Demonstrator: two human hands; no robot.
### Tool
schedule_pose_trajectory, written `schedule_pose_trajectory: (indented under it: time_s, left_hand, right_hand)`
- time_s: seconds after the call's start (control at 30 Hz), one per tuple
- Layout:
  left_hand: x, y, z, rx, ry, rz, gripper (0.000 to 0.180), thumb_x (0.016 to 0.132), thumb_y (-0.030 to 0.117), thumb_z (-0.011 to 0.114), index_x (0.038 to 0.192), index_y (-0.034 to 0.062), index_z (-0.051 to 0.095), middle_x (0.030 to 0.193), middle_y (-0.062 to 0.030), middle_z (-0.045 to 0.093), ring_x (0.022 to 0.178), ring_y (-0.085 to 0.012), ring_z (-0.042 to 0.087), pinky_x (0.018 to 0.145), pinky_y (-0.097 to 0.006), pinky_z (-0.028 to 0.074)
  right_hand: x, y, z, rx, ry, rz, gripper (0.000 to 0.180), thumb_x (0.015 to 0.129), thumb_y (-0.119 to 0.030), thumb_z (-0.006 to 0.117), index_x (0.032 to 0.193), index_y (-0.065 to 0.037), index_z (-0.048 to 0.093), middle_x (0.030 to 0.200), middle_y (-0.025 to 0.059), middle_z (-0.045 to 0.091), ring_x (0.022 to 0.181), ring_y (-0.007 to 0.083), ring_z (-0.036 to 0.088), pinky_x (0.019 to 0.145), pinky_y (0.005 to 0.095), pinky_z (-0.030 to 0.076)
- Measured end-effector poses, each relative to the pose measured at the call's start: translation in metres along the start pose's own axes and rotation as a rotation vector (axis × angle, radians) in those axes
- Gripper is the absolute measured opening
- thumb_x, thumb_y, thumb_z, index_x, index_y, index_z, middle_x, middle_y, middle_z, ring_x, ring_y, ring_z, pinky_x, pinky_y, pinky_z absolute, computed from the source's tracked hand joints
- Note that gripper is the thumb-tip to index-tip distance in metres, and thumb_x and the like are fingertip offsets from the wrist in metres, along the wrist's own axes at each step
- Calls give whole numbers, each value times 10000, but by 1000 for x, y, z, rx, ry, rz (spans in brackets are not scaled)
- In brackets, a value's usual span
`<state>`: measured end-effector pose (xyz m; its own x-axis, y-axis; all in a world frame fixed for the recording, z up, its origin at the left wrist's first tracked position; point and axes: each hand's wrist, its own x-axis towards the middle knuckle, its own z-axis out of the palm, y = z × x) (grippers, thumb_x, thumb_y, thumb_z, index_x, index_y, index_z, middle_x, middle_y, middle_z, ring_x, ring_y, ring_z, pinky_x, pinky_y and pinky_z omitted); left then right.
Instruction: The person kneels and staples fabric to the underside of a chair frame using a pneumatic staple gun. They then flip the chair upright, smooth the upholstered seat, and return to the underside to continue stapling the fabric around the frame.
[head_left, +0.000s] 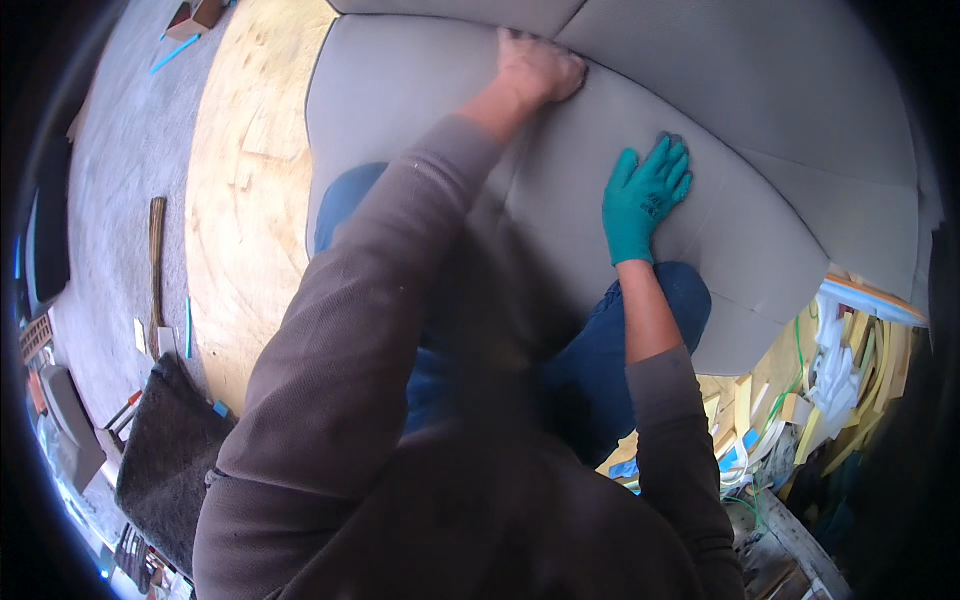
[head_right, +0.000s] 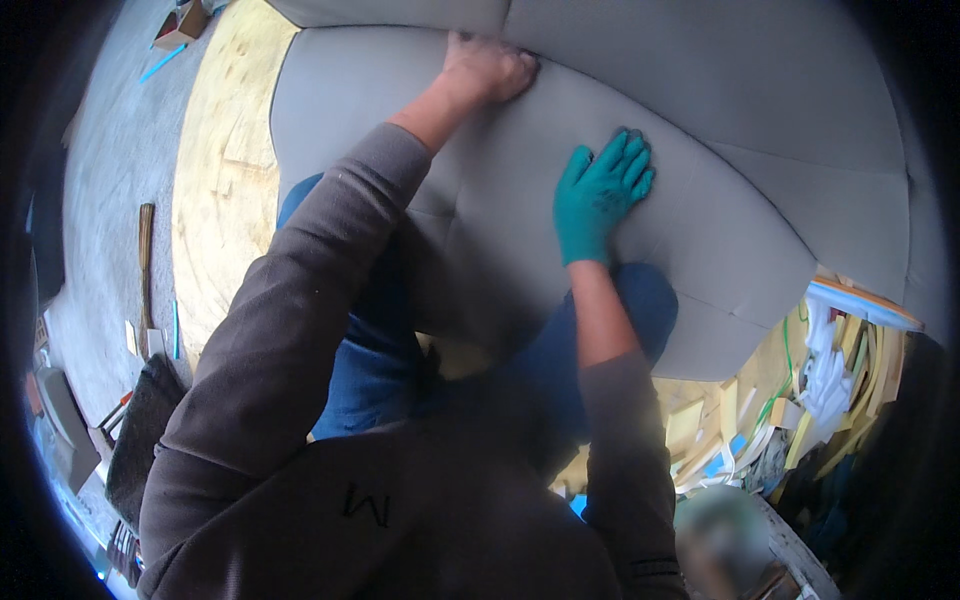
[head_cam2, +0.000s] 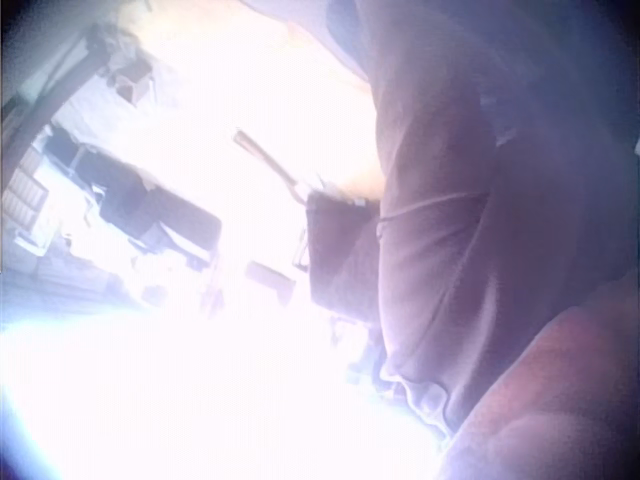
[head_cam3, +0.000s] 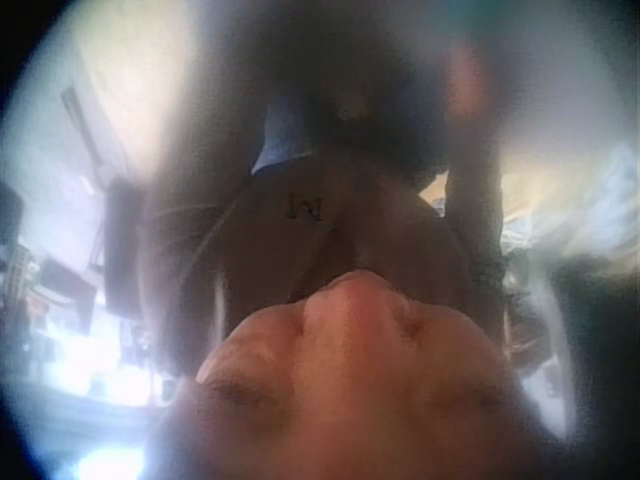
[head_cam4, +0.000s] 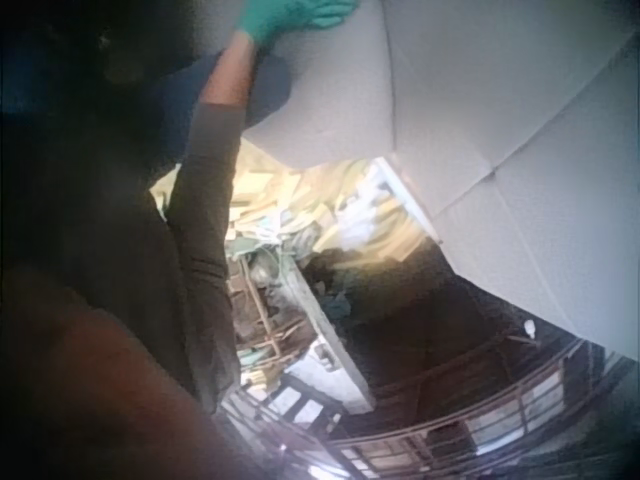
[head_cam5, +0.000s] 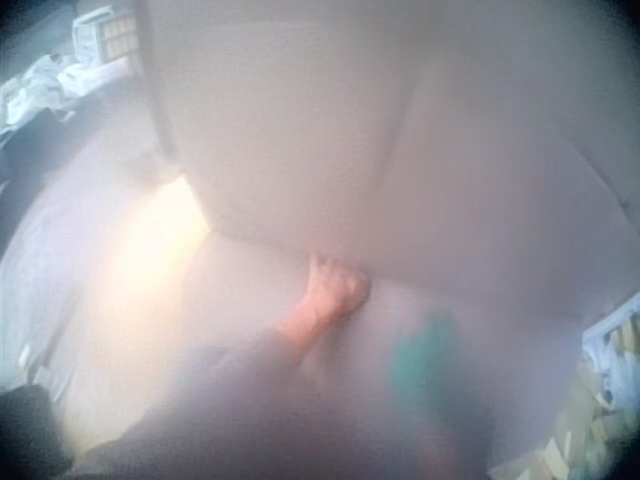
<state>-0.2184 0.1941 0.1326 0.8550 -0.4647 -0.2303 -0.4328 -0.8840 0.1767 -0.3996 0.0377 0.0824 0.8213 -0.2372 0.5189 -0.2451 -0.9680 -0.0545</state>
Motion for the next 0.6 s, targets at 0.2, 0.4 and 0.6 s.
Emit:
schedule_pose_trajectory:
  time_s: [0.2, 0.4, 0.6]
  left_hand:
    - [5, 0, 6, 0, 56, 2, 523, 1047, 345, 301, 1390, 190, 665, 1500, -64, 595, 1420, -259, 502, 1197, -604, 181]
    - [3, -8, 13, 25, 108, 60, 507, 1048, 331, 301, 1234, 166, 743, 1292, -85, 725, 1282, -268, 607, 1149, -613, 236]
    - [8, -17, 21, 43, 217, 137, 467, 1054, 378, 333, 1176, 151, 722, 1211, -131, 741, 1147, -342, 691, 1088, -655, 350]
  right_hand:
    - [-2, 1, 0, -26, -17, 0, 608, 1036, -337, 503, 1488, 65, 446, 1550, 286, 445, 1471, 449, 374, 1217, 597, 222]
    - [-1, -2, 3, -1, 5, 6, 621, 1026, -332, 530, 1498, 61, 440, 1556, 285, 437, 1474, 445, 368, 1221, 609, 202]
    - [-2, -3, 3, 15, 0, 19, 626, 1019, -324, 535, 1506, 56, 434, 1570, 279, 423, 1499, 441, 331, 1231, 608, 170]
